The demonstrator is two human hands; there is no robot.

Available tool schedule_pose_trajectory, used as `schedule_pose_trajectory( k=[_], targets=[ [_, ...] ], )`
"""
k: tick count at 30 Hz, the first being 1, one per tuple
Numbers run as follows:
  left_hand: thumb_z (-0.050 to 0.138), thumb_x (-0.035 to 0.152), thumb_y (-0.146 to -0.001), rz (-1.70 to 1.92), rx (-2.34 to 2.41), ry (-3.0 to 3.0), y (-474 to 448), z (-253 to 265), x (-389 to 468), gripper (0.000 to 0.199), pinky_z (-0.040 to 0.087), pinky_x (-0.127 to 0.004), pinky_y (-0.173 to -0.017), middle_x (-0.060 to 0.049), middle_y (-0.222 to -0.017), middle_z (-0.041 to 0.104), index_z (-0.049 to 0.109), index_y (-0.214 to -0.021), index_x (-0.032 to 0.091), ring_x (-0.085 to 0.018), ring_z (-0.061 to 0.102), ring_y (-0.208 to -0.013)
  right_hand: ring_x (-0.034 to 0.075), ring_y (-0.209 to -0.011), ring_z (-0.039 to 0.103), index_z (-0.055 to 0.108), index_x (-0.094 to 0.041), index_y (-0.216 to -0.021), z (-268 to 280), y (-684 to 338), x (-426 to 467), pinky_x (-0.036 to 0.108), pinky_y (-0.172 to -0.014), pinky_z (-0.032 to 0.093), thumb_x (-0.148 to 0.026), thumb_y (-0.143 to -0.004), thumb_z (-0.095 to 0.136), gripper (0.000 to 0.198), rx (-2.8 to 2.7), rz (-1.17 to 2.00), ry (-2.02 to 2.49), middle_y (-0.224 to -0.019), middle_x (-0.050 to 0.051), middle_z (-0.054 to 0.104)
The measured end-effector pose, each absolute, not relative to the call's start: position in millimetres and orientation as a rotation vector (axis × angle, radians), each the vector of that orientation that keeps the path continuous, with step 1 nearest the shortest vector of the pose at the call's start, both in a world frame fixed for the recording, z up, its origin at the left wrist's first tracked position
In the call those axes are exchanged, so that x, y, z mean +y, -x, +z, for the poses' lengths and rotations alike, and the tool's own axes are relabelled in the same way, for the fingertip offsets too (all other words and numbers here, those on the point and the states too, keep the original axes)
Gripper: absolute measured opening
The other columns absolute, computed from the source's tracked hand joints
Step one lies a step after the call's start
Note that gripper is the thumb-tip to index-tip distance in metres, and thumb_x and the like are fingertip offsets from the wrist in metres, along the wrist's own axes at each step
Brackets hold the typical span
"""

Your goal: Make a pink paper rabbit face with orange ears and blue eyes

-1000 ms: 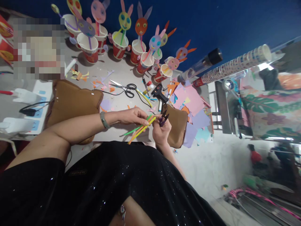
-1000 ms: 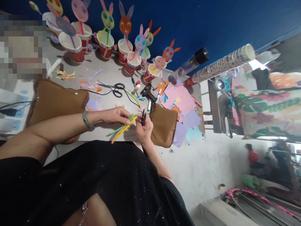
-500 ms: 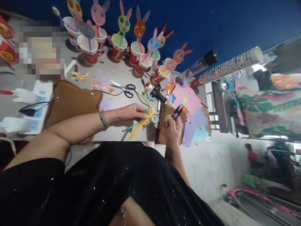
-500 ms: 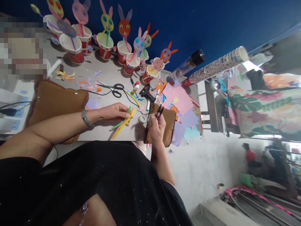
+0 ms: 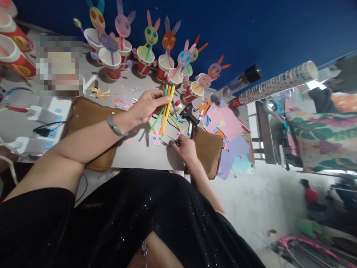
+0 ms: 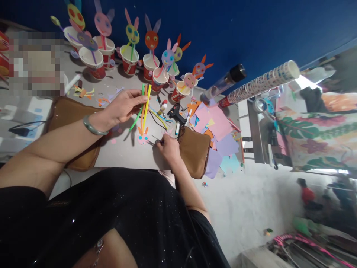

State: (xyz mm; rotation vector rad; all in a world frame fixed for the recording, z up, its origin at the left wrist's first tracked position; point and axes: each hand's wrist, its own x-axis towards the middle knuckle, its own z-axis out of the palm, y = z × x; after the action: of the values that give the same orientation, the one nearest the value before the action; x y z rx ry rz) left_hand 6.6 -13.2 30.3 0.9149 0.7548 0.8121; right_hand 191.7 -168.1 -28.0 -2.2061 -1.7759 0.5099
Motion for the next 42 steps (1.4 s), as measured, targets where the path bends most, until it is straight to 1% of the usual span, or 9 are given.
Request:
schedule_pose_trajectory(
  k=[7,15,22,25,29,34,36,38,42],
  targets=[
    [0.061,0.009,-0.096,0.853,0.844,-0.856,-7.2,4.5,19.9,0.018,0.051,-0.016,-0.064,0.004,-0.068,0.066,0.061,-0.079,0.016,-0.005,0.064,-0.060,0.023,-0.079,0.060,0.062,-0.021,-0.105,-43.0,-180.7,-158.8,0.031,-0.069,0.040,-0.016,-0.079,0.057,0.027,-1.904,0.536,2.200,-0.092,0.009,0.071],
    [0.060,0.010,-0.096,0.825,0.865,-0.815,2.4,-5.7,25.8,0.013,0.053,-0.017,-0.063,0.000,-0.076,0.072,0.061,-0.084,0.015,-0.007,0.067,-0.063,0.022,-0.085,0.064,0.071,-0.018,-0.089,-46.9,-191.4,-156.1,0.036,-0.082,0.053,-0.013,-0.076,0.059,0.018,-1.821,0.730,1.960,-0.091,0.009,0.068],
    [0.057,0.009,-0.097,0.791,0.904,-0.831,1.3,-9.5,20.5,0.018,0.054,-0.022,-0.064,-0.001,-0.077,0.072,0.058,-0.081,0.016,-0.006,0.062,-0.054,0.029,-0.113,0.066,0.073,-0.019,-0.110,-38.3,-192.5,-161.2,0.048,-0.101,0.055,-0.033,-0.079,0.078,0.034,-1.855,0.607,1.799,-0.118,0.016,0.070],
    [0.056,0.010,-0.097,0.800,0.916,-0.830,3.1,-10.4,22.5,0.016,0.054,-0.024,-0.066,-0.001,-0.077,0.072,0.058,-0.082,0.017,-0.008,0.063,-0.056,0.023,-0.093,0.069,0.073,-0.021,-0.099,-23.0,-196.6,-171.2,0.041,-0.087,0.058,-0.031,-0.093,0.062,0.016,-1.808,0.446,1.771,-0.105,0.012,0.073],
    [0.059,0.012,-0.096,0.881,0.924,-0.861,8.8,-8.7,33.0,0.012,0.054,-0.023,-0.070,-0.001,-0.078,0.071,0.059,-0.085,0.017,-0.009,0.066,-0.062,0.018,-0.069,0.064,0.073,-0.023,-0.088,11.5,-221.5,-200.0,0.033,-0.066,0.053,-0.028,-0.093,0.061,0.014,-1.776,0.340,1.859,-0.079,0.004,0.070],
    [0.059,0.012,-0.097,0.980,0.972,-0.851,16.1,-2.5,46.3,0.016,0.053,-0.019,-0.068,-0.001,-0.075,0.070,0.057,-0.082,0.019,-0.009,0.066,-0.067,0.018,-0.046,0.058,0.074,-0.026,-0.070,54.4,-262.3,-245.5,0.033,-0.045,0.041,-0.037,-0.090,0.069,0.023,-2.015,0.885,2.108,-0.056,0.003,0.067],
    [0.060,0.012,-0.096,0.995,0.973,-0.850,17.0,-2.3,48.1,0.018,0.053,-0.019,-0.068,-0.001,-0.074,0.071,0.058,-0.080,0.019,-0.009,0.066,-0.066,0.023,-0.064,0.072,0.078,-0.028,-0.076,63.1,-270.4,-259.0,0.036,-0.057,0.055,-0.041,-0.094,0.067,0.025,-2.133,1.246,1.981,-0.073,0.006,0.078],
    [0.062,0.012,-0.095,0.988,0.964,-0.851,16.0,-3.6,47.1,0.015,0.054,-0.020,-0.070,-0.001,-0.076,0.072,0.061,-0.081,0.018,-0.009,0.066,-0.066,0.027,-0.090,0.078,0.081,-0.030,-0.085,66.1,-274.0,-267.3,0.040,-0.076,0.063,-0.041,-0.096,0.064,0.024,-2.177,1.341,1.854,-0.093,0.007,0.083],
    [0.061,0.010,-0.093,0.925,0.908,-0.809,9.4,-4.2,39.2,0.013,0.055,-0.025,-0.070,-0.003,-0.080,0.074,0.066,-0.082,0.015,-0.009,0.066,-0.063,0.026,-0.084,0.080,0.081,-0.033,-0.101,64.6,-274.3,-265.5,0.042,-0.077,0.066,-0.033,-0.096,0.062,0.020,-2.143,1.149,1.846,-0.094,0.005,0.083]
  ],
)
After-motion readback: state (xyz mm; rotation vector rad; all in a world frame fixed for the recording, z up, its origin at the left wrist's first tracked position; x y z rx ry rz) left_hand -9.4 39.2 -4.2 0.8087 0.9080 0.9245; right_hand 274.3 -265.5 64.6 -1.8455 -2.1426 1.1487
